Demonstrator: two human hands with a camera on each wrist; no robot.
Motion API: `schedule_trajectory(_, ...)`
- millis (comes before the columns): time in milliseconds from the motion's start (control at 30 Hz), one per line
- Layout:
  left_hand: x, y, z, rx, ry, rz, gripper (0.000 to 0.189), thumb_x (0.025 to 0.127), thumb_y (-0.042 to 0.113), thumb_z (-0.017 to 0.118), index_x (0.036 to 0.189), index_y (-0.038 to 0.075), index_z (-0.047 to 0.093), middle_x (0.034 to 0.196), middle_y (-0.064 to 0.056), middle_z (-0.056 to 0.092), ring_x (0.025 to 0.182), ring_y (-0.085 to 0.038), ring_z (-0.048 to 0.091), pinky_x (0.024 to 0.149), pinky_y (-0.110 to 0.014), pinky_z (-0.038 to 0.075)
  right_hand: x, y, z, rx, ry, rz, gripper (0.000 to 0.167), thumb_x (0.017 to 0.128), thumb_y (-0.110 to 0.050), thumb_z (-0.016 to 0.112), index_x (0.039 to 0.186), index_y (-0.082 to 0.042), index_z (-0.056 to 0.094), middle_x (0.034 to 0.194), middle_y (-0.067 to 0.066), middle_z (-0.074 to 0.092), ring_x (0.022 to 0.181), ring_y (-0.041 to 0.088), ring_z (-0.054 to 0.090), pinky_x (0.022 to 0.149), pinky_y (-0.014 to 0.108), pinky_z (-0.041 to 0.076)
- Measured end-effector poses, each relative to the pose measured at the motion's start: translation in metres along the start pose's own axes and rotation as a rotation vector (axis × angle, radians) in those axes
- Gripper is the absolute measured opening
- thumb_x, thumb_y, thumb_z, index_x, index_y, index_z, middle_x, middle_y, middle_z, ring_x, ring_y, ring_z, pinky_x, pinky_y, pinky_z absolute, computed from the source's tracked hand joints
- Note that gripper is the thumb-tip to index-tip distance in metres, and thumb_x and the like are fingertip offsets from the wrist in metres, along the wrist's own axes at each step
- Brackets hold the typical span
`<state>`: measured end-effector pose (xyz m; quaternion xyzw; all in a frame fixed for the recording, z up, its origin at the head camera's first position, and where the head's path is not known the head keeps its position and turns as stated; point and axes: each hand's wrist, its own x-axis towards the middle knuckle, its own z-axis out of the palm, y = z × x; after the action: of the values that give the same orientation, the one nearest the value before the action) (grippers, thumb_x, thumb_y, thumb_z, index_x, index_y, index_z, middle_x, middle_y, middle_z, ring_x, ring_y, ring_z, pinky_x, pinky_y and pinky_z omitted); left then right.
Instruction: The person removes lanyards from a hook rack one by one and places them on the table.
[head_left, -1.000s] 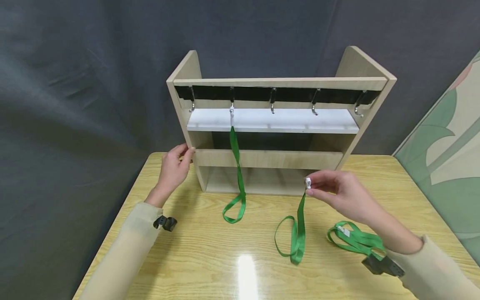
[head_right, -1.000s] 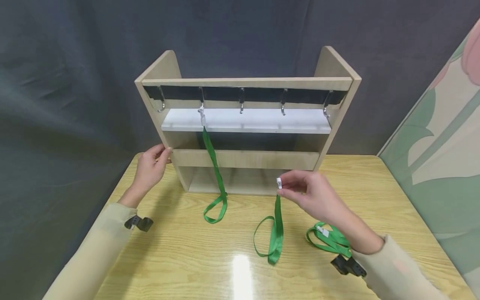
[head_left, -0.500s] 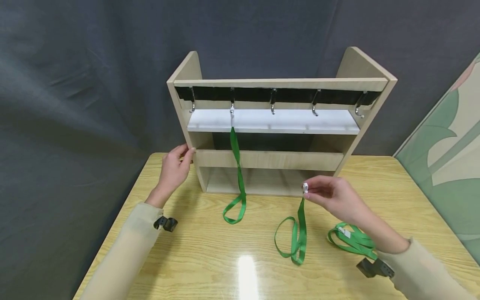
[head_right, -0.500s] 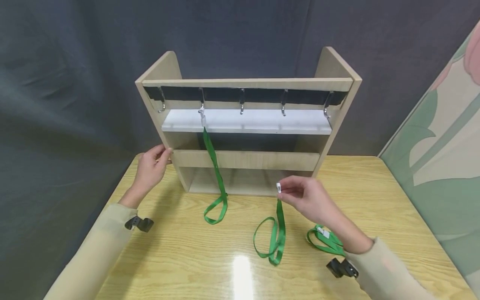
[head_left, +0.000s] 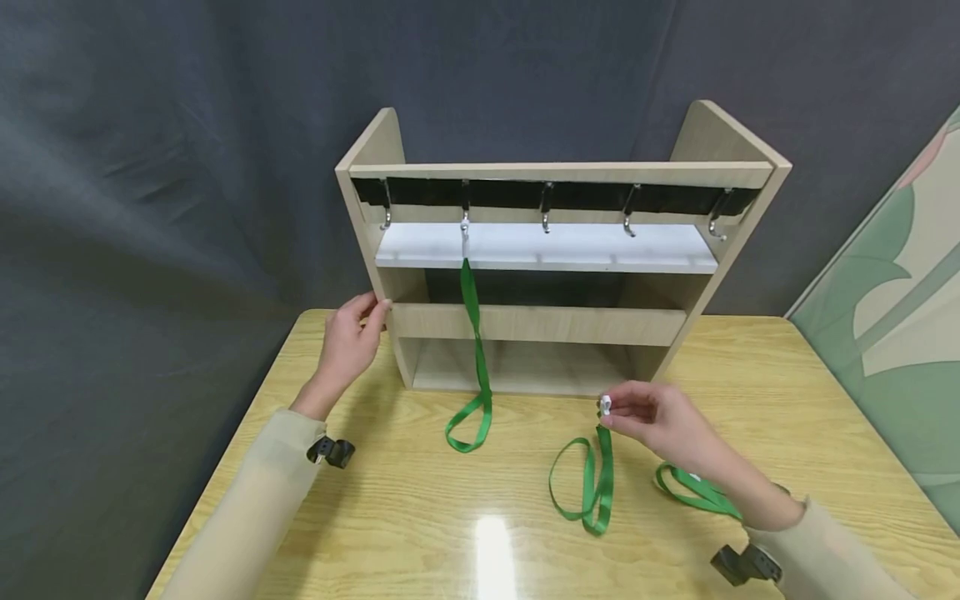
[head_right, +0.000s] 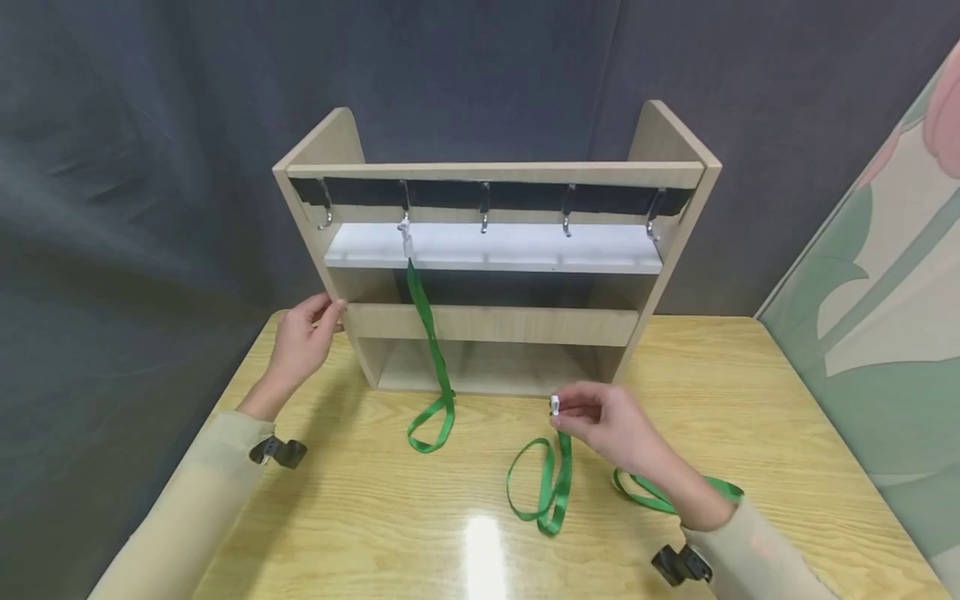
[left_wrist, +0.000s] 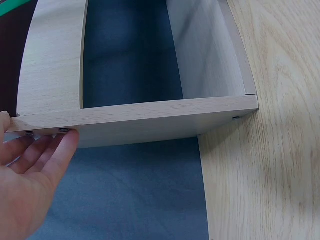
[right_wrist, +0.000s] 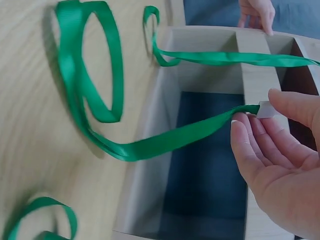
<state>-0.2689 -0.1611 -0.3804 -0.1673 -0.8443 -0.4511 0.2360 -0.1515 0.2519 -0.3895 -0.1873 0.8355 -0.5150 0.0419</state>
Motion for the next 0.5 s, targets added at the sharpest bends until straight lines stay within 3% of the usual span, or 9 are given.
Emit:
schedule_trajectory(300,0.0,-0.001,0.0,0.013,0.002,0.009,0.032,0.1,0.025,0.053,0.113,-0.001,0.066,0.104,-0.014,0.064,0.097,-0.024,0.064,0.069,-0.031,0.057,-0.01,0.017,0.011,0.085,-0.076,0.068,0.027,0.088,-0.004,0.069,0.11,0.009,0.062,0.102,0.019,0.065,0.092,0.029,0.065,0.076,0.028,0.055)
schedule_trajectory(500,0.0,-0.002,0.0,0.014,0.005,0.016,0.032,0.1,0.024,0.053,0.114,-0.001,0.065,0.105,-0.014,0.065,0.097,-0.024,0.064,0.07,-0.031,0.057,-0.014,0.025,0.02,0.156,-0.155,0.122,0.03,0.089,-0.007,0.068,0.113,0.01,0.06,0.105,0.022,0.063,0.094,0.025,0.065,0.078,0.028,0.055)
